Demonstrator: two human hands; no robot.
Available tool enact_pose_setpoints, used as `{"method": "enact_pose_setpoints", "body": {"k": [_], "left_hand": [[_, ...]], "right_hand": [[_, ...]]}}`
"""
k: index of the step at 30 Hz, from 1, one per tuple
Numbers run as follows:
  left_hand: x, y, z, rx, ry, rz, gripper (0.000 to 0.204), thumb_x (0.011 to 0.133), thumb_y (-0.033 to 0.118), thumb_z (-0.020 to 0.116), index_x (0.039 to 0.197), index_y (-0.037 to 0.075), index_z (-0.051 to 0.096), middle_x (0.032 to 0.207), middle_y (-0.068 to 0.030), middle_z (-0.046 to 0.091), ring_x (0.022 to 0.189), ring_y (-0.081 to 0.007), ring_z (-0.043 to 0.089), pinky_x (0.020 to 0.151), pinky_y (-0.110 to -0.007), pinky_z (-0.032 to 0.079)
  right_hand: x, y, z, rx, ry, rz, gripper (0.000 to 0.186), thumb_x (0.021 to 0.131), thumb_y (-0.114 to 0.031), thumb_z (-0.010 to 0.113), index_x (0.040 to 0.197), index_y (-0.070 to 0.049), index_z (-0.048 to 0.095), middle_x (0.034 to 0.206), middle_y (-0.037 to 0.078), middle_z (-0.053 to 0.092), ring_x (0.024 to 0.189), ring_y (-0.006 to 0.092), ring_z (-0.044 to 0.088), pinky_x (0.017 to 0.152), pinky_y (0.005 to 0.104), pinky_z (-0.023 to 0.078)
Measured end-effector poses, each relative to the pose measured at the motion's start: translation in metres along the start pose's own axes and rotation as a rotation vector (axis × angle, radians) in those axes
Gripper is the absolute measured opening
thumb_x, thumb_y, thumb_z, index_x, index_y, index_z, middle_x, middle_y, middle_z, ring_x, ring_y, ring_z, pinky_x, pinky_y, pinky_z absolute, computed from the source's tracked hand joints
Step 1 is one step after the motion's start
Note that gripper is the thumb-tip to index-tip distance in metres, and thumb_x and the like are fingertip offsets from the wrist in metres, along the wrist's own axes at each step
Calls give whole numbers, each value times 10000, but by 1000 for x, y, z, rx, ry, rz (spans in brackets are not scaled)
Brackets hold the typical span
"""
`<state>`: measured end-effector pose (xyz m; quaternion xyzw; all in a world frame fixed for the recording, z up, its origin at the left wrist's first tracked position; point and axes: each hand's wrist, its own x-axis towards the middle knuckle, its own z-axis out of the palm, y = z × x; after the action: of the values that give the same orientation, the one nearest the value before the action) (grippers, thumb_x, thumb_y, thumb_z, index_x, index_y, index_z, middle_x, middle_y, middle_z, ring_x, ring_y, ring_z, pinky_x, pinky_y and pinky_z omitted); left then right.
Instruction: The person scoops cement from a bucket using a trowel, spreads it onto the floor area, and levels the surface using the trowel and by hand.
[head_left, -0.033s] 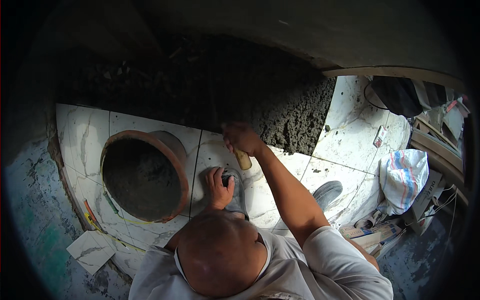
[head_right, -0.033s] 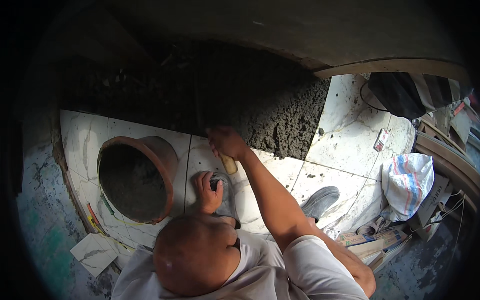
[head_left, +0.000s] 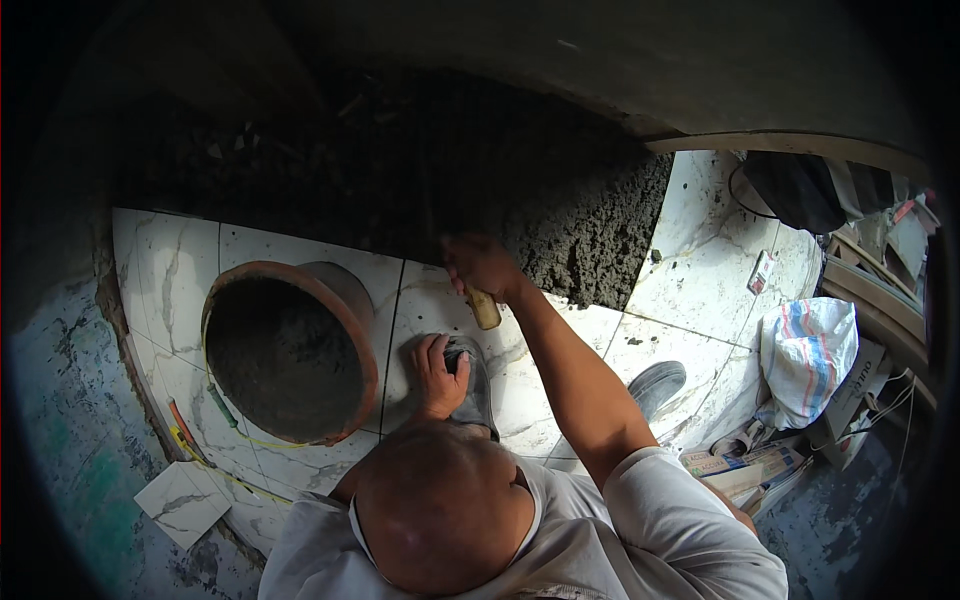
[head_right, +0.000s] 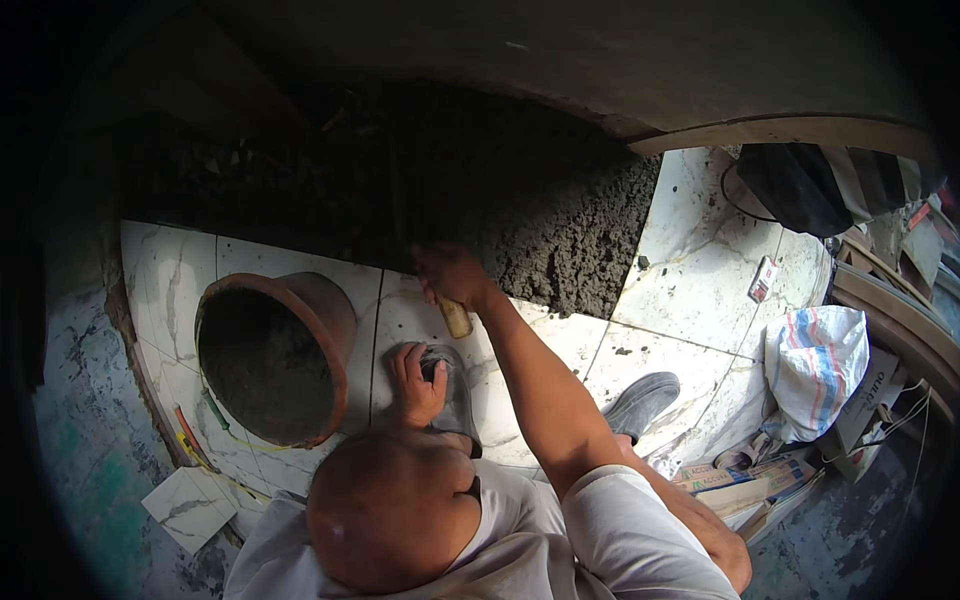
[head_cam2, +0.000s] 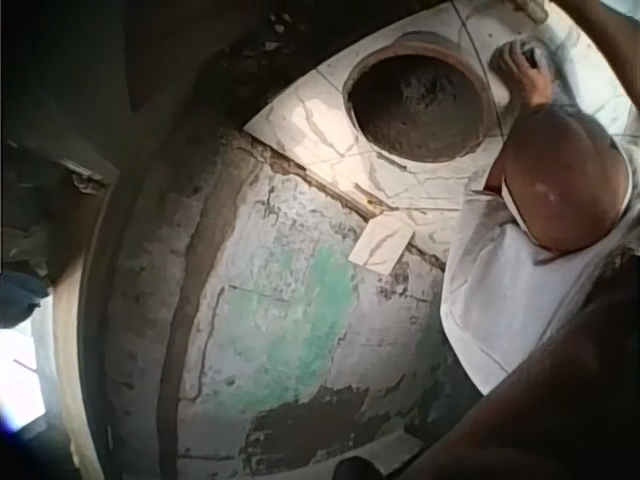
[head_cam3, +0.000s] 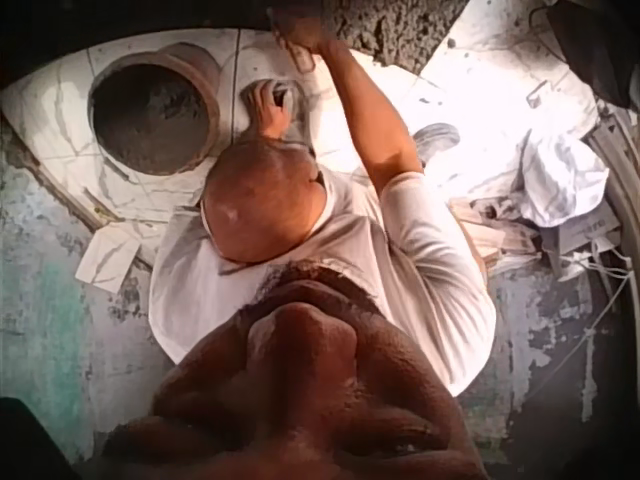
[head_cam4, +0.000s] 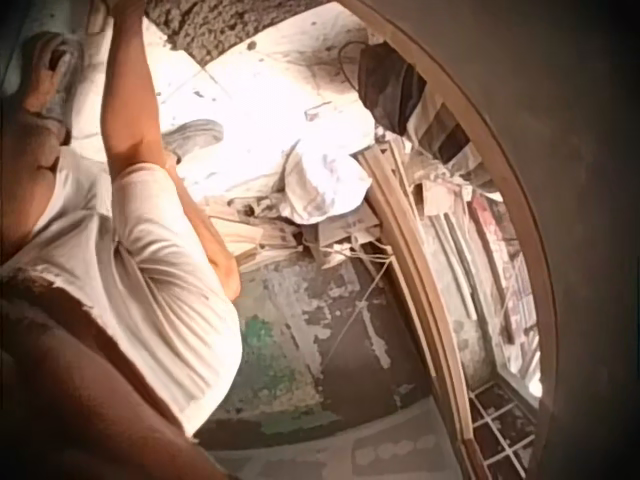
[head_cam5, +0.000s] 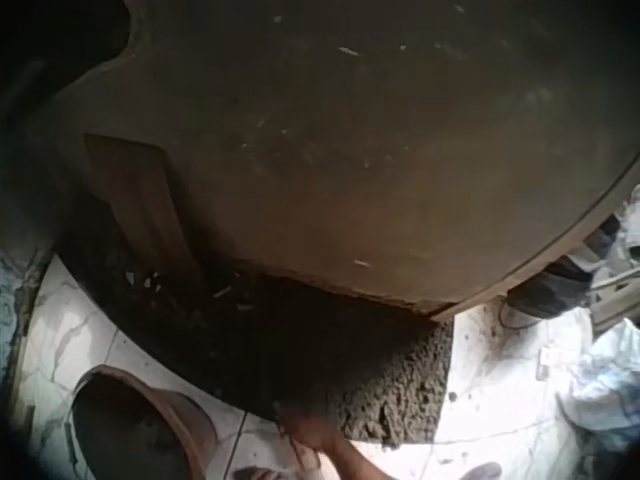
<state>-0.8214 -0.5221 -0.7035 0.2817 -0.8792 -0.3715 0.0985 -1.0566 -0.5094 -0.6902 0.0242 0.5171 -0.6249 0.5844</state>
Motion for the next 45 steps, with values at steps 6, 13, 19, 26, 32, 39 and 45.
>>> {"method": "enact_pose_setpoints", "body": {"k": [6,13,19,26,32,39,45], "left_hand": [[9,6,2,14,-39,35,425,798,161,657,1164,-11,525,1145,-204,500,1052,-394,466,936,-500,374],[6,-5,-1,99,-14,94,361,846,166,607,1134,-34,522,1127,-214,504,1037,-386,465,922,-514,369],[8,6,4,128,-43,142,362,850,191,594,1137,-18,522,1129,-202,492,1032,-385,455,918,-511,362],[9,3,-7,90,-51,79,367,829,182,603,1134,-8,529,1124,-198,497,1039,-385,452,919,-512,365],[10,10,-2,89,-47,95,354,821,163,610,1120,-11,534,1118,-194,503,1031,-384,459,917,-505,369],[12,10,-5,132,-38,108,361,813,158,614,1122,-9,530,1108,-192,507,1020,-383,464,912,-505,370],[10,6,-2,98,-41,121,360,826,175,609,1123,-11,527,1105,-194,506,1018,-380,461,911,-509,366]], "right_hand": [[-69,20,-61,206,241,25,336,962,-311,535,764,-40,539,593,51,544,444,147,527,425,284,464],[-21,-12,-13,97,171,-22,305,969,-286,536,814,-23,549,622,52,542,465,147,524,459,297,466],[-54,9,-49,252,368,-40,318,960,-308,542,800,-33,535,624,49,533,457,150,519,444,282,459],[-73,12,-41,374,415,-37,317,965,-322,537,807,-49,514,630,52,539,468,148,529,454,298,479],[-37,-17,-65,291,428,-83,317,966,-352,519,830,-66,511,653,42,535,498,147,527,487,298,485],[-82,-4,-49,527,427,-56,309,963,-365,513,852,-76,501,637,38,526,481,152,514,459,310,487],[-31,-65,-58,355,145,129,307,961,-357,542,902,-57,564,668,23,554,485,119,527,446,259,492]]}}
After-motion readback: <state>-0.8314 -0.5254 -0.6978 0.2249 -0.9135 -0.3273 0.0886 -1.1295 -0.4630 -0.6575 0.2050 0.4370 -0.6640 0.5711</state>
